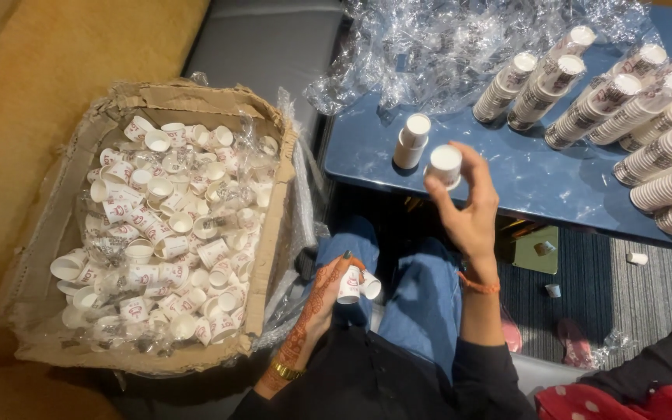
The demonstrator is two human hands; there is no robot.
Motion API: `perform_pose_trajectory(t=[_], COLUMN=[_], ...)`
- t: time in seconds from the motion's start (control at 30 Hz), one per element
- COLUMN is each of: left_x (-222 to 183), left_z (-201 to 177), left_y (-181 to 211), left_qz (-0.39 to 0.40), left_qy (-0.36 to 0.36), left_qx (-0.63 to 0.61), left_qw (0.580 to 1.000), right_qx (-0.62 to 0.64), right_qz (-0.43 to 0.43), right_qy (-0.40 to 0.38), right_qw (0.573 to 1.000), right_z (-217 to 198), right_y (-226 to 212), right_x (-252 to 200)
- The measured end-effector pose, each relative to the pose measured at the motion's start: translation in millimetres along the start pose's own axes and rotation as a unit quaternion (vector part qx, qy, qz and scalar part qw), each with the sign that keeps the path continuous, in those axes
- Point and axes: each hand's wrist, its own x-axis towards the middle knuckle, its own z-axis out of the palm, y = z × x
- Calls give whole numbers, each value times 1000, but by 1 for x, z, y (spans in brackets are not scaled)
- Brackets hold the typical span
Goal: The recorder sorts small paper cups from a large cardboard box and stacks them on a table.
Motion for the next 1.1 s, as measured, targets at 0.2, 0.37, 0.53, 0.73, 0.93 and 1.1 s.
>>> perform_pose_trajectory(t=[0.2, 0.37, 0.53, 0.73, 0.93, 1.1], left_x=[-2, -9, -10, -6, -5, -10], left_z=[2, 2, 3, 3, 5, 5], left_y=[-5, -9, -9, -8, -7, -17], left_qz=[22, 22, 7, 10, 16, 24], left_qy=[-4, -16, -16, -13, -12, 1], left_qx=[-37, -44, -38, -31, -45, -12], left_qw=[999, 999, 999, 999, 999, 1000], right_qx=[94, -68, -79, 27, -79, -98], right_qz=[-17, -23, -46, 0, 37, -10], right_qy=[96, 58, 76, 72, 52, 55], right_qw=[991, 996, 993, 997, 995, 994], right_z=[36, 66, 76, 83, 83, 83], right_y=[21, 58, 71, 96, 102, 109], right_x=[54, 54, 47, 38, 35, 34])
